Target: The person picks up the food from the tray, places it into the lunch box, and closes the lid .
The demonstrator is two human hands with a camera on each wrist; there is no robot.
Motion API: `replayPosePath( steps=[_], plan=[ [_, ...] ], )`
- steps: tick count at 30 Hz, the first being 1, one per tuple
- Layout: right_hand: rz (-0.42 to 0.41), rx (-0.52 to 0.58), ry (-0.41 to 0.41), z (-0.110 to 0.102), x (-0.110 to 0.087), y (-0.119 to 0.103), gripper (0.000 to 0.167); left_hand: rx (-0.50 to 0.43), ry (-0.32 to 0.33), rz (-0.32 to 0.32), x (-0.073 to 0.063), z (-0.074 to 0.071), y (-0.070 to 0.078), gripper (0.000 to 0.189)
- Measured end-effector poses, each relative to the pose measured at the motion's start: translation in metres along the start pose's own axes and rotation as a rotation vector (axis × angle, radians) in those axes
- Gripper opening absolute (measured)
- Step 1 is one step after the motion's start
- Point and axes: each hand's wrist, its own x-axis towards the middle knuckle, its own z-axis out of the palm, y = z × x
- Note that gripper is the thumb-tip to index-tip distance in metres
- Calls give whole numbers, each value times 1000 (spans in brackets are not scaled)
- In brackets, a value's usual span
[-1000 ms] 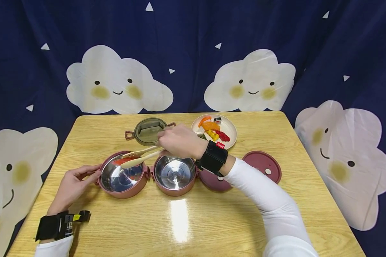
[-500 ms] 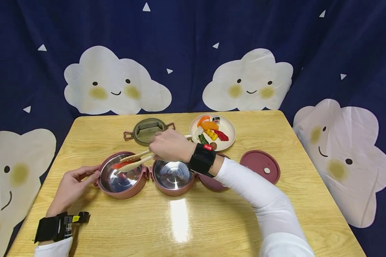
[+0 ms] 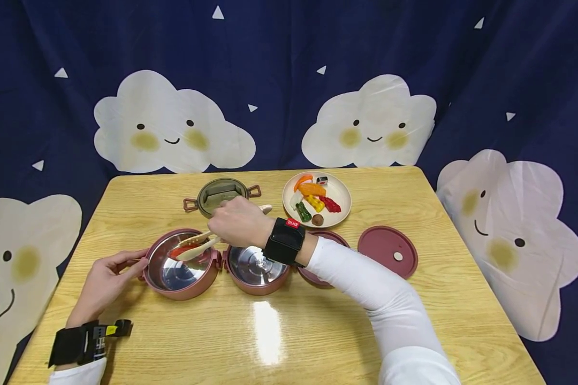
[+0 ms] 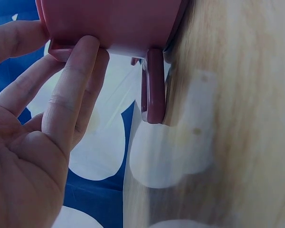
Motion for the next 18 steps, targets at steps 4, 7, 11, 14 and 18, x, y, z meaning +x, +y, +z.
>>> replayPosePath(
  steps=[4, 7, 11, 14, 18],
  plan=[
    [8, -12, -19, -1, 4, -4, 8, -2, -5, 5, 0, 0, 0, 28],
    [6, -35, -4, -3, 6, -7, 7, 2, -9, 3, -1, 0, -1, 29],
    [9, -64, 38, -5, 7, -10, 9, 7, -8, 3, -1, 0, -3, 29],
    [17, -75, 51, -6, 7, -12, 10, 5, -8, 6, 0, 0, -3, 29],
    [21, -81, 54, -6, 7, -14, 18, 0, -7, -1, 0, 0, -1, 28]
  ],
)
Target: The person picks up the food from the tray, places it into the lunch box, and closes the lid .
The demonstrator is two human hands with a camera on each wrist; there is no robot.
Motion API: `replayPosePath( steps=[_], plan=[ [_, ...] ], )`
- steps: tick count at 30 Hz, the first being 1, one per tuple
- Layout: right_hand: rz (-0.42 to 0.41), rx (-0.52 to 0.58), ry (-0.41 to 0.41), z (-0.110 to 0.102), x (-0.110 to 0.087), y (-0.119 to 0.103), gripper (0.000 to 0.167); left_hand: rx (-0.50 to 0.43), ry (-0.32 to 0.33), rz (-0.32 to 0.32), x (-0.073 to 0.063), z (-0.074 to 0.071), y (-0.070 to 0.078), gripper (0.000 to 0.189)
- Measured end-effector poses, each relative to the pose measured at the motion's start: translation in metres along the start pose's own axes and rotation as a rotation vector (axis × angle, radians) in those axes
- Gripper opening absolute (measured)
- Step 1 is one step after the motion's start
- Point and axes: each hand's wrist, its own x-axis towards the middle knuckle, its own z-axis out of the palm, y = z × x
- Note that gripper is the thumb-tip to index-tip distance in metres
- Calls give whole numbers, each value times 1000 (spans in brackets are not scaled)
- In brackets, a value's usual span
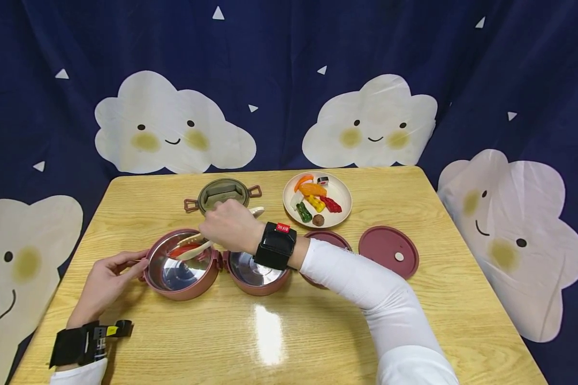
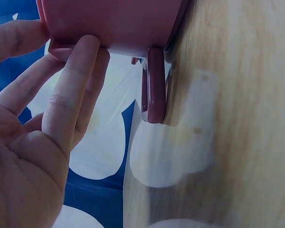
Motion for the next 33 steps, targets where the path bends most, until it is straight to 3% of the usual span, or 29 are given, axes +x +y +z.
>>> replayPosePath(
  steps=[4, 9, 11, 24, 33],
  plan=[
    [-5, -1, -3, -2, -1, 0, 24, -12, 0, -7, 0, 0, 1, 29],
    [1, 24, -49, -7, -5, 5, 7, -21, 2, 2, 0, 1, 1, 28],
    [6, 41, -57, -9, -8, 8, 8, -16, 5, 5, 0, 2, 0, 28],
    [29, 187, -22, -25, -33, 30, 22, -10, 6, 0, -3, -3, 1, 27],
    [118, 187, 49, -32, -67, 55, 22, -23, 10, 18, -2, -1, 1, 27]
  ],
)
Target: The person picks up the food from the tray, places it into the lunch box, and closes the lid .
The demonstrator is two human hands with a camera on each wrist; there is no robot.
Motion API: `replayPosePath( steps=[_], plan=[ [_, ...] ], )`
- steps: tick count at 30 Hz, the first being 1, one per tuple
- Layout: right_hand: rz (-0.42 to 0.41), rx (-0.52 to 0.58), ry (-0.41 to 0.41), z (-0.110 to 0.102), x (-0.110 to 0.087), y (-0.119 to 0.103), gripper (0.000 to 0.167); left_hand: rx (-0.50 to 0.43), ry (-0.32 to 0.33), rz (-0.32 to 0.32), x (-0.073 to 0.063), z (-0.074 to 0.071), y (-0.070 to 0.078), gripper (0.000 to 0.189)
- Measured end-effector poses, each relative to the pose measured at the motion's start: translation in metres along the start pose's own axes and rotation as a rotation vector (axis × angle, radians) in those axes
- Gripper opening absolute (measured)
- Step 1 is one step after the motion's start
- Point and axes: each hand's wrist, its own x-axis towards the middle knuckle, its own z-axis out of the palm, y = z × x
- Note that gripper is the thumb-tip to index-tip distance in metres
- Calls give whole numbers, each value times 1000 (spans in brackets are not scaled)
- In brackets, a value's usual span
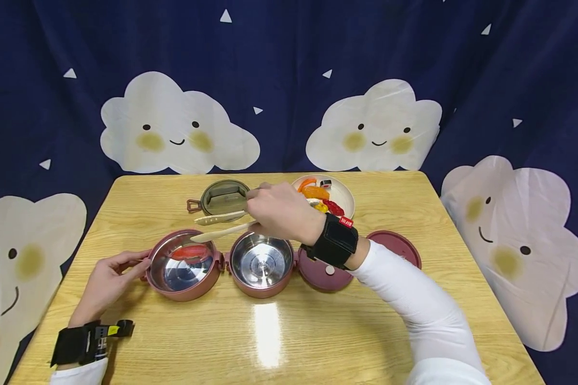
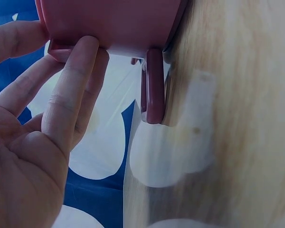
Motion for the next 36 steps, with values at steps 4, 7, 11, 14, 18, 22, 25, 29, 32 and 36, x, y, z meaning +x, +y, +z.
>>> replayPosePath(
  steps=[4, 7, 11, 14, 18, 22, 25, 29, 32, 36],
  plan=[
    [46, 7, 8, -3, -14, 13, 25, -1, -6, -1, 1, 0, 1, 28],
    [81, 60, 0, -4, -25, 24, 22, -1, -5, -1, 2, 1, 2, 28],
    [130, 130, -7, -6, -39, 40, 16, -6, -2, 2, 3, 2, 3, 27],
    [176, 123, -5, -5, -51, 53, 15, -14, -9, 1, 3, 4, 3, 27],
    [224, 103, -4, 0, -69, 68, 12, -14, -11, 0, 3, 5, 1, 27],
    [293, 124, -24, 3, -84, 82, 13, -1, -6, -1, 1, 4, -1, 27],
    [380, 162, -55, 3, -94, 94, 16, 3, -4, -5, 0, 3, -1, 28],
    [487, 194, -89, 4, -109, 108, 22, 1, -3, -14, 0, 1, -1, 28],
    [549, 166, -116, 5, -121, 115, 21, 1, -6, -20, 0, 1, -1, 29],
    [612, 151, -172, 7, -134, 123, 22, 4, -4, -22, 0, 1, -1, 28]
  ],
)
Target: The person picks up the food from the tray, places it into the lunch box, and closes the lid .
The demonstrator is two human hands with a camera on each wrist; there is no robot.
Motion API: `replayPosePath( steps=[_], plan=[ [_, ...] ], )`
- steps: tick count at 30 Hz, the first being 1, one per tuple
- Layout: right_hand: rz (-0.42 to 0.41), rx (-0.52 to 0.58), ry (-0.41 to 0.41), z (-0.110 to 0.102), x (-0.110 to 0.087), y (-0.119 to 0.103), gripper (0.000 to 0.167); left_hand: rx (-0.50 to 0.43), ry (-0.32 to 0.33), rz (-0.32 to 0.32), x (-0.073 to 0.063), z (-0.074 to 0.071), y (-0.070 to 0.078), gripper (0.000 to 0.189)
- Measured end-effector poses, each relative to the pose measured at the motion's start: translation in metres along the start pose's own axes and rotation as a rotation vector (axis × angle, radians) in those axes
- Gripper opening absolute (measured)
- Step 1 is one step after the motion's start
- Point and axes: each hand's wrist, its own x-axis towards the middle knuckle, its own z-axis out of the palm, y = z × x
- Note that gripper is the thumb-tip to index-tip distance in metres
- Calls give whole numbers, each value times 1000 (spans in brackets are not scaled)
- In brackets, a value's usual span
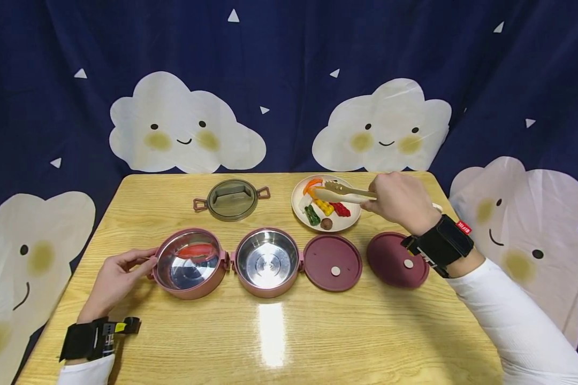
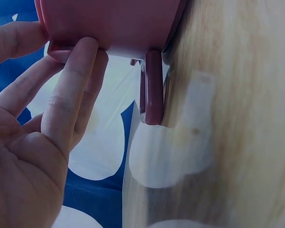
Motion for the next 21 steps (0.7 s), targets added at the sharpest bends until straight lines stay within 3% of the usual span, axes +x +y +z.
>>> replayPosePath(
  steps=[9, 21],
  plan=[
    [118, 45, -104, 12, -11, 20, 23, -1, 0, 15, 0, 1, -1, 28],
    [143, 77, -172, 30, -13, 32, 23, -2, 2, 15, 0, 0, 0, 27]
  ],
)
